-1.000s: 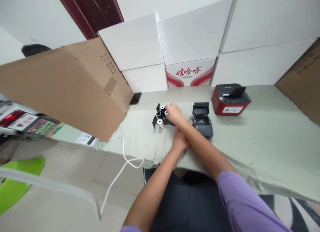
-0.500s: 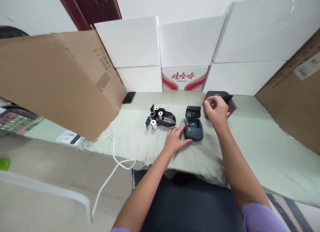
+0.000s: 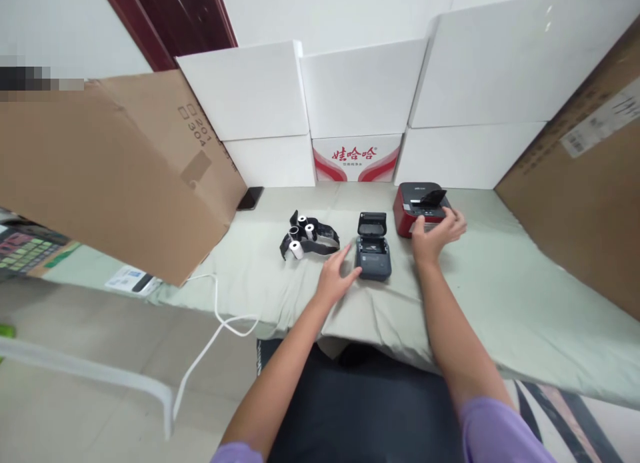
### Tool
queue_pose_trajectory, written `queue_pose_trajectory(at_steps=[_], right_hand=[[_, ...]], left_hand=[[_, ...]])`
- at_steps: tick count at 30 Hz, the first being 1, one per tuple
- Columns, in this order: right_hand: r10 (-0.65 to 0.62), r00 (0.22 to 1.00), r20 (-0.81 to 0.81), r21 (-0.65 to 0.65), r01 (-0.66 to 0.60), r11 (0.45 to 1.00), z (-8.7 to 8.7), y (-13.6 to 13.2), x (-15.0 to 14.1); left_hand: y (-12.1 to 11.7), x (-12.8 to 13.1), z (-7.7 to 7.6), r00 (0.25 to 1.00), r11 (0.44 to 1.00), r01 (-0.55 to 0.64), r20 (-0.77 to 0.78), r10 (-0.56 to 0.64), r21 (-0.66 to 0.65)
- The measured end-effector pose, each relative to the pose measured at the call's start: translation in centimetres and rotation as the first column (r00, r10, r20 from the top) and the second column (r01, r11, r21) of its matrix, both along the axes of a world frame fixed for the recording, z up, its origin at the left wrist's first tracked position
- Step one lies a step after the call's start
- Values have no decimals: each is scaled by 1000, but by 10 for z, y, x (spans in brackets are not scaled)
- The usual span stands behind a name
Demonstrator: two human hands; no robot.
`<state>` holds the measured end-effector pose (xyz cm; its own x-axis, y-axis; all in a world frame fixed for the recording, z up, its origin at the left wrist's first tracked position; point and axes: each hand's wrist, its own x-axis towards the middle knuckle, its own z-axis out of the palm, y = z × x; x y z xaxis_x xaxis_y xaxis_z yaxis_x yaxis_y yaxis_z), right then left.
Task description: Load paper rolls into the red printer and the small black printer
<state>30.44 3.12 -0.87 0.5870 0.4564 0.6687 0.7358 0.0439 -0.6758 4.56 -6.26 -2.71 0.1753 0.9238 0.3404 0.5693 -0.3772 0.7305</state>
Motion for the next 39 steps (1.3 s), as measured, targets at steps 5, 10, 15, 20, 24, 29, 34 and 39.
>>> queue_pose_trajectory(at_steps=[5, 10, 15, 20, 24, 29, 34, 39], right_hand=[[41, 999, -35, 65, -39, 997, -15, 5, 3], [36, 997, -71, 57, -32, 998, -20, 8, 7], [34, 997, -71, 68, -29, 997, -23, 10, 10], [45, 995, -86, 89, -37, 995, -23, 12, 9], [38, 994, -99, 76, -31, 997, -23, 11, 8], [41, 992, -119, 66, -33, 997, -19, 9, 7], [25, 990, -141, 19, -23, 1000, -15, 7, 4], [28, 991, -132, 33, -24, 999, -17, 9, 5]], left_hand=[[21, 14, 41, 994, 992, 21, -108, -7, 125], [62, 35, 70, 956, 993, -4, -292, 39, 119], [69, -5, 83, 871, 948, -246, -384, 308, 202], [37, -81, 92, 710, 840, -534, -492, 504, 90], [15, -96, 75, 650, 841, -532, -591, 478, 95], [7, -85, 57, 687, 853, -510, -544, 482, 112], [7, -76, 64, 913, 908, -392, -58, 403, 145], [29, -43, 79, 903, 987, 111, 427, -50, -119]])
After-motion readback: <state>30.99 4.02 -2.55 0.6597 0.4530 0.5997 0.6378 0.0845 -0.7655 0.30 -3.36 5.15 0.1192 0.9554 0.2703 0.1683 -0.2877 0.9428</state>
